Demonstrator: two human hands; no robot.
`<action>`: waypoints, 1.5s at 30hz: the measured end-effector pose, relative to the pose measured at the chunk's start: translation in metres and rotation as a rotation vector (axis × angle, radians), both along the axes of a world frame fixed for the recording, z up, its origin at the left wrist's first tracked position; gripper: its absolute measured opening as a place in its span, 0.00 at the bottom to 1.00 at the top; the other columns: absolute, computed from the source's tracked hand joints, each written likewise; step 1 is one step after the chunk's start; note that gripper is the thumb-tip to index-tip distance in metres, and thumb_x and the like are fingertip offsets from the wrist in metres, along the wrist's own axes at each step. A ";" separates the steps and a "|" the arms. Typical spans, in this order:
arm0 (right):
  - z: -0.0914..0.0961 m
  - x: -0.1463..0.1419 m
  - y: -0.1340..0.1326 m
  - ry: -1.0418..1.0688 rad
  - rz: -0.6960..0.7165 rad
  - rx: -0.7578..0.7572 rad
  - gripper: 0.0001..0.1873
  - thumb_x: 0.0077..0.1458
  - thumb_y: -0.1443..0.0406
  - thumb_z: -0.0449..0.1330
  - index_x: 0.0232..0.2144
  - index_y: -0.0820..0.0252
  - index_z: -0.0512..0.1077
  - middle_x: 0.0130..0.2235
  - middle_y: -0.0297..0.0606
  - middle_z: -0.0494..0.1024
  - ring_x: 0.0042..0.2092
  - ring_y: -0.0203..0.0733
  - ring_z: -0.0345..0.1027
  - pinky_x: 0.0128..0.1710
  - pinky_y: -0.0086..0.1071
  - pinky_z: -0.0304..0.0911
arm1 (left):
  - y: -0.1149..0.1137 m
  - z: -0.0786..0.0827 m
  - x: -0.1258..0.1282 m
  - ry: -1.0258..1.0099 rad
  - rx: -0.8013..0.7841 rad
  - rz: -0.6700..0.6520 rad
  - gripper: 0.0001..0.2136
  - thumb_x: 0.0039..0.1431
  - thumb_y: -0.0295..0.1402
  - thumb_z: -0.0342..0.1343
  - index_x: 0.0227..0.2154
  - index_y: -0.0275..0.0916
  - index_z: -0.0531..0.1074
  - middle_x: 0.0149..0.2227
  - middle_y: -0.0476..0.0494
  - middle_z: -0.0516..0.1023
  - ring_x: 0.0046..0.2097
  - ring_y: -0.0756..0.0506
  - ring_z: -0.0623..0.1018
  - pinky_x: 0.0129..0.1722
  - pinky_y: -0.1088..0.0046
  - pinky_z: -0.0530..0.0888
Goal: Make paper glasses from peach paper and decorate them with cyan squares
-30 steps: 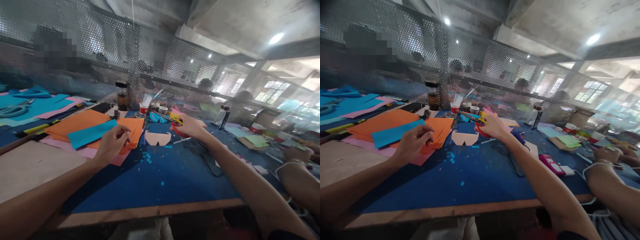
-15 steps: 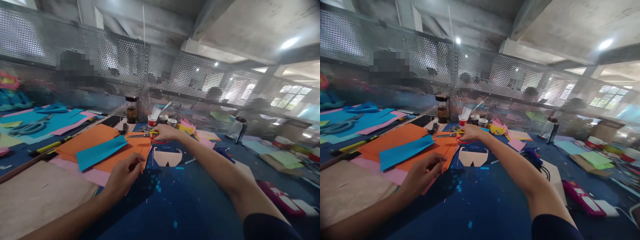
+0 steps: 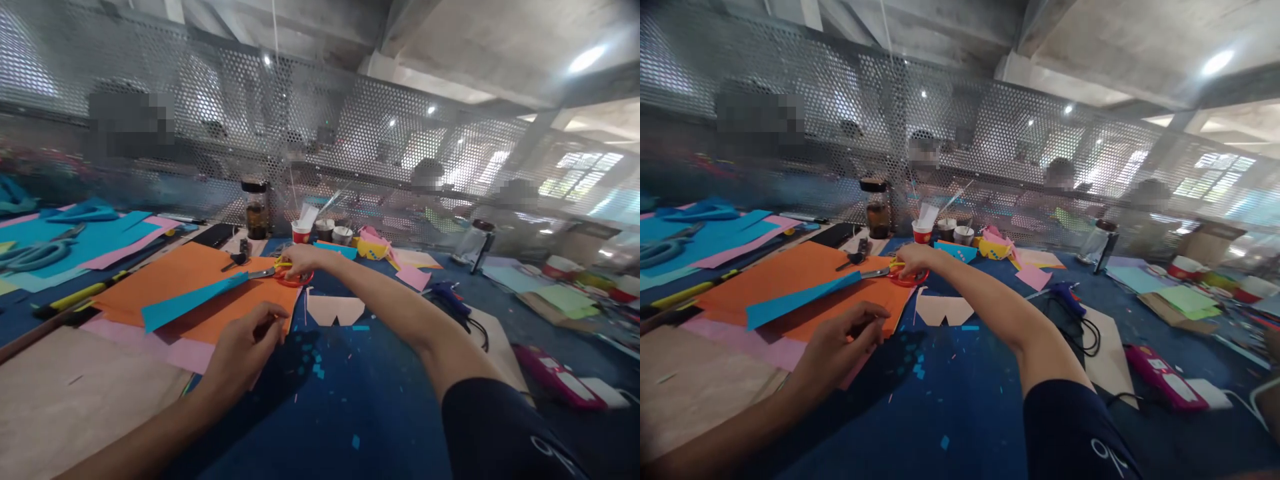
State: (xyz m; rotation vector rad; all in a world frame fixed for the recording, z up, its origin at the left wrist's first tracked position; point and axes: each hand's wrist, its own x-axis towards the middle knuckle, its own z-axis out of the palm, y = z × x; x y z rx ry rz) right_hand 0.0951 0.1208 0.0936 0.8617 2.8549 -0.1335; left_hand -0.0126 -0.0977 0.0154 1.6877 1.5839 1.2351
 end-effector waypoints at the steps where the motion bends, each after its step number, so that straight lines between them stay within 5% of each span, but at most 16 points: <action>1: -0.001 0.004 -0.001 0.044 -0.004 0.008 0.16 0.65 0.63 0.70 0.53 0.62 0.79 0.54 0.46 0.81 0.54 0.52 0.77 0.54 0.43 0.73 | 0.000 0.000 0.000 0.001 0.000 0.003 0.11 0.66 0.45 0.53 0.40 0.47 0.76 0.25 0.53 0.80 0.27 0.42 0.80 0.29 0.67 0.73; 5: 0.005 0.037 -0.018 0.262 -0.012 0.070 0.10 0.68 0.68 0.65 0.50 0.58 0.80 0.55 0.45 0.82 0.57 0.48 0.74 0.57 0.38 0.67 | 0.001 -0.001 -0.001 0.025 -0.003 0.017 0.12 0.65 0.47 0.54 0.39 0.47 0.76 0.26 0.51 0.81 0.28 0.41 0.81 0.29 0.67 0.74; 11: 0.013 0.125 -0.078 0.466 -0.088 0.165 0.08 0.71 0.67 0.62 0.47 0.61 0.80 0.47 0.42 0.82 0.50 0.43 0.74 0.53 0.35 0.65 | 0.015 0.003 -0.009 0.121 0.046 0.025 0.17 0.63 0.49 0.54 0.46 0.44 0.78 0.34 0.46 0.86 0.32 0.39 0.82 0.33 0.65 0.75; 18: -0.015 0.198 -0.114 0.524 -0.331 0.249 0.10 0.72 0.69 0.58 0.49 0.60 0.80 0.46 0.42 0.81 0.49 0.46 0.74 0.52 0.38 0.65 | 0.058 0.007 -0.005 0.363 0.137 -0.084 0.21 0.71 0.50 0.50 0.55 0.47 0.80 0.44 0.43 0.85 0.38 0.39 0.81 0.37 0.65 0.74; 26: -0.052 0.203 -0.113 0.482 -0.455 0.195 0.14 0.75 0.64 0.56 0.55 0.57 0.79 0.48 0.44 0.83 0.50 0.49 0.77 0.51 0.39 0.66 | 0.081 -0.014 0.017 0.425 0.172 -0.124 0.20 0.71 0.48 0.49 0.52 0.47 0.81 0.56 0.38 0.82 0.58 0.32 0.80 0.56 0.56 0.75; 35: -0.059 0.201 -0.116 0.525 -0.470 0.107 0.12 0.76 0.65 0.56 0.43 0.58 0.80 0.46 0.40 0.83 0.47 0.42 0.77 0.48 0.33 0.65 | 0.083 -0.021 0.009 0.325 0.145 -0.159 0.19 0.69 0.51 0.53 0.49 0.48 0.82 0.54 0.40 0.84 0.56 0.32 0.81 0.56 0.55 0.75; 45: -0.069 0.201 -0.114 0.579 -0.443 0.096 0.11 0.76 0.64 0.57 0.45 0.57 0.80 0.46 0.40 0.83 0.48 0.42 0.77 0.48 0.32 0.66 | 0.082 -0.016 0.010 0.318 0.131 -0.128 0.18 0.65 0.53 0.56 0.45 0.50 0.83 0.51 0.45 0.86 0.54 0.31 0.82 0.53 0.58 0.76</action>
